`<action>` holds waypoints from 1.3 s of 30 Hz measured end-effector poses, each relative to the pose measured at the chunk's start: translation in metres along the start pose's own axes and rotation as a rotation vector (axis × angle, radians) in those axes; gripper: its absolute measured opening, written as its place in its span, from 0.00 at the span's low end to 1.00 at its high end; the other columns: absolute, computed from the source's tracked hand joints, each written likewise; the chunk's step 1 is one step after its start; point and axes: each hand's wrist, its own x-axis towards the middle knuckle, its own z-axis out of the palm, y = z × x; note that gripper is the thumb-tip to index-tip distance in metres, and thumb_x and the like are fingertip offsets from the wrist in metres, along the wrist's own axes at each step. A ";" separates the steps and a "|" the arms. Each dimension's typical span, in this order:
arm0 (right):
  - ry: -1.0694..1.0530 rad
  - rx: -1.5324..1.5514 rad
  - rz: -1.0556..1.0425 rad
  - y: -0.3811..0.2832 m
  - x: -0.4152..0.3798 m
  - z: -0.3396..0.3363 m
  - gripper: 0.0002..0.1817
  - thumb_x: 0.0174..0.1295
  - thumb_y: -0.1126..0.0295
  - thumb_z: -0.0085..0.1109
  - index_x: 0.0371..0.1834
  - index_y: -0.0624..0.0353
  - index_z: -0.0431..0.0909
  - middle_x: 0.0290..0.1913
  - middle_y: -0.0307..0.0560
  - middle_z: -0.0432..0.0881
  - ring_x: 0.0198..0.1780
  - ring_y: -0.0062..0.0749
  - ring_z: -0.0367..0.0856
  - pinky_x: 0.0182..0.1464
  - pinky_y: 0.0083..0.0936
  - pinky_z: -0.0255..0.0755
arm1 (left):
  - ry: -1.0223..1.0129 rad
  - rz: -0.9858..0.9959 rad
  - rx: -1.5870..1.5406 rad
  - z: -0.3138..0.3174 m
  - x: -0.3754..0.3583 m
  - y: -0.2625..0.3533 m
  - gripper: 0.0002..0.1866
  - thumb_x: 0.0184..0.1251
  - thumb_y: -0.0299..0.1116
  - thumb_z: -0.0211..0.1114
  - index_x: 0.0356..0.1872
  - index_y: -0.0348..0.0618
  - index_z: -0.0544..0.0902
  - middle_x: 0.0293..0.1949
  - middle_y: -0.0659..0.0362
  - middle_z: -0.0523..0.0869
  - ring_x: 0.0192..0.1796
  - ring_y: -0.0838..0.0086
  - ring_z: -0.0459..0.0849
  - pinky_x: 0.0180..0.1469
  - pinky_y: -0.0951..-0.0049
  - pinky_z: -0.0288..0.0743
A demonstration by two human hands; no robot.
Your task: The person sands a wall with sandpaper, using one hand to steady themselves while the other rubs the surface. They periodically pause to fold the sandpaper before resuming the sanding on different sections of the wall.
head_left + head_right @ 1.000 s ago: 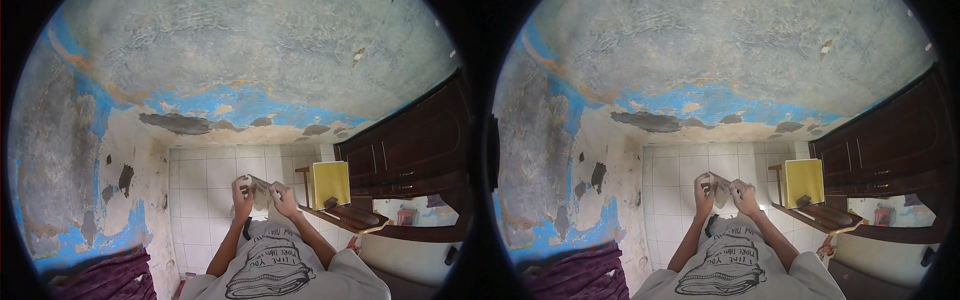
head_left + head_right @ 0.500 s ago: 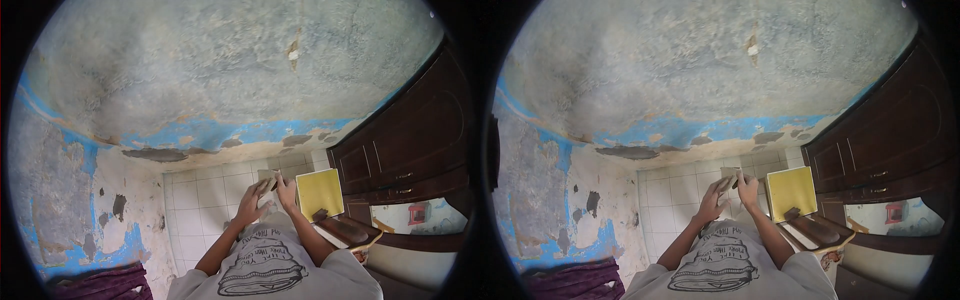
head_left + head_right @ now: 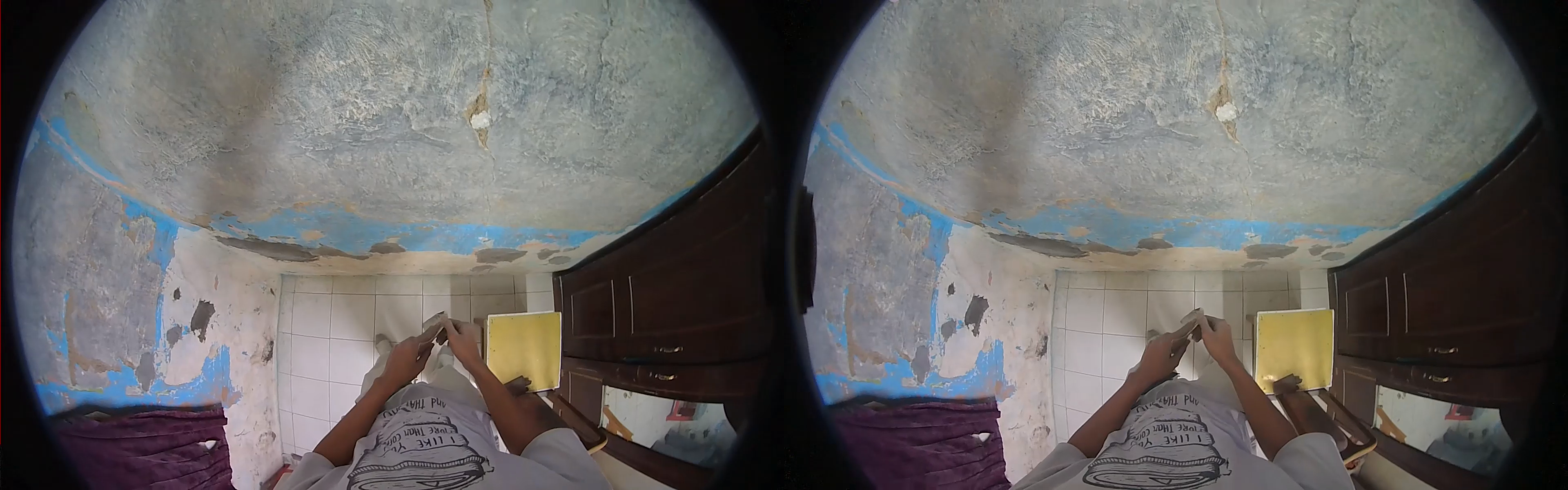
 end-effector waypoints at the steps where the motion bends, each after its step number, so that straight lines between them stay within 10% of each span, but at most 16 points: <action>1: -0.025 -0.001 -0.009 -0.009 0.002 0.003 0.30 0.82 0.48 0.52 0.36 0.66 0.88 0.27 0.43 0.87 0.29 0.23 0.81 0.33 0.25 0.71 | 0.109 0.048 -0.078 0.008 0.002 -0.005 0.18 0.77 0.32 0.63 0.65 0.48 0.86 0.46 0.42 0.89 0.48 0.46 0.88 0.46 0.53 0.82; 9: -0.003 0.204 0.005 -0.034 0.035 0.023 0.25 0.83 0.50 0.51 0.50 0.62 0.86 0.43 0.44 0.91 0.42 0.26 0.87 0.45 0.26 0.75 | 0.492 0.201 -0.303 -0.030 0.067 -0.054 0.32 0.78 0.19 0.55 0.82 0.48 0.70 0.65 0.41 0.85 0.57 0.49 0.87 0.59 0.56 0.80; 11: 0.064 0.179 0.022 -0.034 0.049 0.032 0.23 0.83 0.51 0.52 0.53 0.62 0.85 0.43 0.45 0.92 0.43 0.26 0.87 0.44 0.27 0.75 | 0.390 -0.042 -0.366 -0.077 0.082 -0.051 0.25 0.84 0.27 0.55 0.78 0.39 0.71 0.55 0.39 0.87 0.47 0.58 0.87 0.48 0.58 0.77; 17: 0.142 -0.375 -0.307 -0.086 0.093 0.039 0.22 0.81 0.57 0.58 0.67 0.61 0.78 0.59 0.51 0.89 0.55 0.37 0.88 0.54 0.34 0.80 | 0.672 0.528 -0.435 -0.218 0.135 -0.024 0.35 0.77 0.14 0.49 0.84 0.40 0.64 0.85 0.45 0.63 0.86 0.53 0.59 0.79 0.66 0.60; 27: -0.083 -0.168 -0.357 -0.219 0.135 0.042 0.27 0.83 0.56 0.54 0.78 0.58 0.71 0.72 0.51 0.81 0.68 0.40 0.81 0.65 0.36 0.76 | 1.216 0.958 -0.071 -0.346 0.226 0.036 0.46 0.58 0.06 0.49 0.84 0.36 0.62 0.85 0.35 0.54 0.86 0.34 0.48 0.84 0.28 0.40; 32: -0.232 0.178 -0.281 -0.223 0.121 0.021 0.27 0.84 0.52 0.51 0.76 0.59 0.73 0.69 0.49 0.83 0.69 0.38 0.81 0.66 0.33 0.73 | 1.131 0.767 0.069 -0.314 0.260 0.027 0.43 0.65 0.12 0.54 0.85 0.35 0.59 0.85 0.33 0.51 0.86 0.31 0.44 0.83 0.26 0.39; 39: 0.132 0.384 -0.284 -0.198 0.131 -0.051 0.23 0.84 0.54 0.51 0.70 0.59 0.77 0.68 0.48 0.84 0.67 0.37 0.83 0.66 0.34 0.73 | 0.997 0.479 -0.107 -0.181 0.296 0.023 0.36 0.89 0.41 0.47 0.87 0.35 0.48 0.86 0.32 0.37 0.85 0.26 0.29 0.80 0.24 0.29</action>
